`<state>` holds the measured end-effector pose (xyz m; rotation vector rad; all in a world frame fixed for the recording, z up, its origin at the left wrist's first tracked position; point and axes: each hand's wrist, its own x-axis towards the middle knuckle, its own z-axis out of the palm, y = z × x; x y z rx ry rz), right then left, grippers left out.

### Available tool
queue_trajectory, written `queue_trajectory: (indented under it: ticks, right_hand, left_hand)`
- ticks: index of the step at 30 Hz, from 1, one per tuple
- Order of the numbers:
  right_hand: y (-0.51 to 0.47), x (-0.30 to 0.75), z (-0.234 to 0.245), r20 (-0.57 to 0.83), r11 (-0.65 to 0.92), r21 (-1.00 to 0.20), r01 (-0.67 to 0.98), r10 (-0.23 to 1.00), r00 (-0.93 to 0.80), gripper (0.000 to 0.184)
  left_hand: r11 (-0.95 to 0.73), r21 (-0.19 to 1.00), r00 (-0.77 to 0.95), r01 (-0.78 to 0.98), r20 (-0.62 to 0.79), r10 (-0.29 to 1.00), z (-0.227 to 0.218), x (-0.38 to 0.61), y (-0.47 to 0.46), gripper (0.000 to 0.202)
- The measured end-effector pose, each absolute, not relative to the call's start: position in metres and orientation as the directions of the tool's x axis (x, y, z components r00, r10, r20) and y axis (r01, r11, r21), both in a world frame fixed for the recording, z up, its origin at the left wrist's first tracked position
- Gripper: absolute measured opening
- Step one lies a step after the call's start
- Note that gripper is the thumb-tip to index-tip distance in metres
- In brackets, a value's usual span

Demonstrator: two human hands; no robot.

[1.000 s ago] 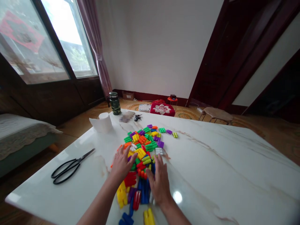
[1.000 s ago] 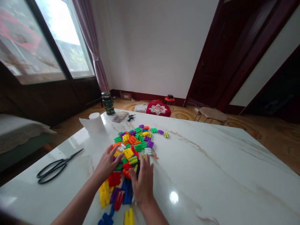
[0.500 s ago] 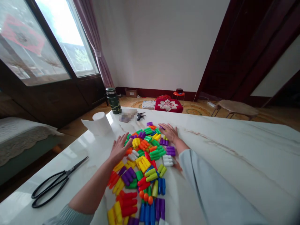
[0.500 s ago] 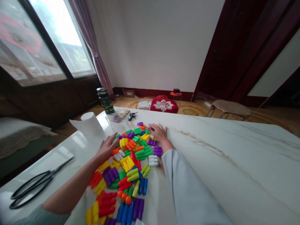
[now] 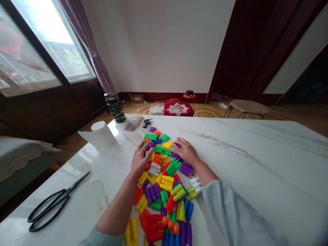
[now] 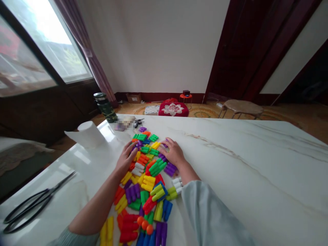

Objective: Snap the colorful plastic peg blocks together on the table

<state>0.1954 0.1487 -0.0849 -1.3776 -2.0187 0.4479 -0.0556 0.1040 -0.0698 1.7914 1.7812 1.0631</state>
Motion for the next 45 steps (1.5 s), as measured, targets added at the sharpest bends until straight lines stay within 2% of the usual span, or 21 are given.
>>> queue_trajectory:
  ticks: [4,11,20,27,33,39,42,45]
  right_hand:
    - [0.128,0.229,-0.087,0.332,0.384,-0.624,0.68,0.919,-0.214,0.036]
    - [0.089,0.271,-0.083,0.349,0.375,-0.695,0.613,0.922,-0.169,0.028]
    - [0.085,0.273,-0.081,0.39,0.407,-0.73,0.549,0.908,-0.153,0.021]
    - [0.084,0.272,-0.079,0.4,0.411,-0.742,0.53,0.905,-0.142,0.021]
    - [0.085,0.272,-0.08,0.403,0.42,-0.698,0.58,0.9,-0.166,0.032]
    - [0.086,0.272,-0.081,0.402,0.419,-0.686,0.595,0.9,-0.17,0.033]
    - [0.086,0.271,-0.08,0.4,0.413,-0.716,0.564,0.904,-0.154,0.032]
    - [0.085,0.272,-0.078,0.367,0.371,-0.808,0.458,0.924,-0.102,0.031]
  left_hand:
    - [-0.151,0.737,-0.06,0.659,0.252,0.966,-0.071,-0.011,0.102,0.049]
    - [-0.308,0.704,0.172,0.64,0.26,0.95,-0.07,0.05,0.101,0.041]
    - [-0.416,0.711,0.229,0.567,0.349,0.909,-0.071,0.061,0.113,0.032]
    - [-0.418,0.765,0.256,0.49,0.332,0.908,-0.07,0.063,0.109,0.03]
    - [-0.421,0.772,0.275,0.475,0.325,0.905,-0.069,0.063,0.108,0.03]
    - [-0.423,0.779,0.267,0.463,0.332,0.905,-0.074,0.063,0.11,0.031]
    - [-0.411,0.792,0.266,0.452,0.321,0.909,-0.073,0.063,0.11,0.033]
    - [-0.388,0.826,0.239,0.408,0.314,0.919,-0.067,0.061,0.107,0.038]
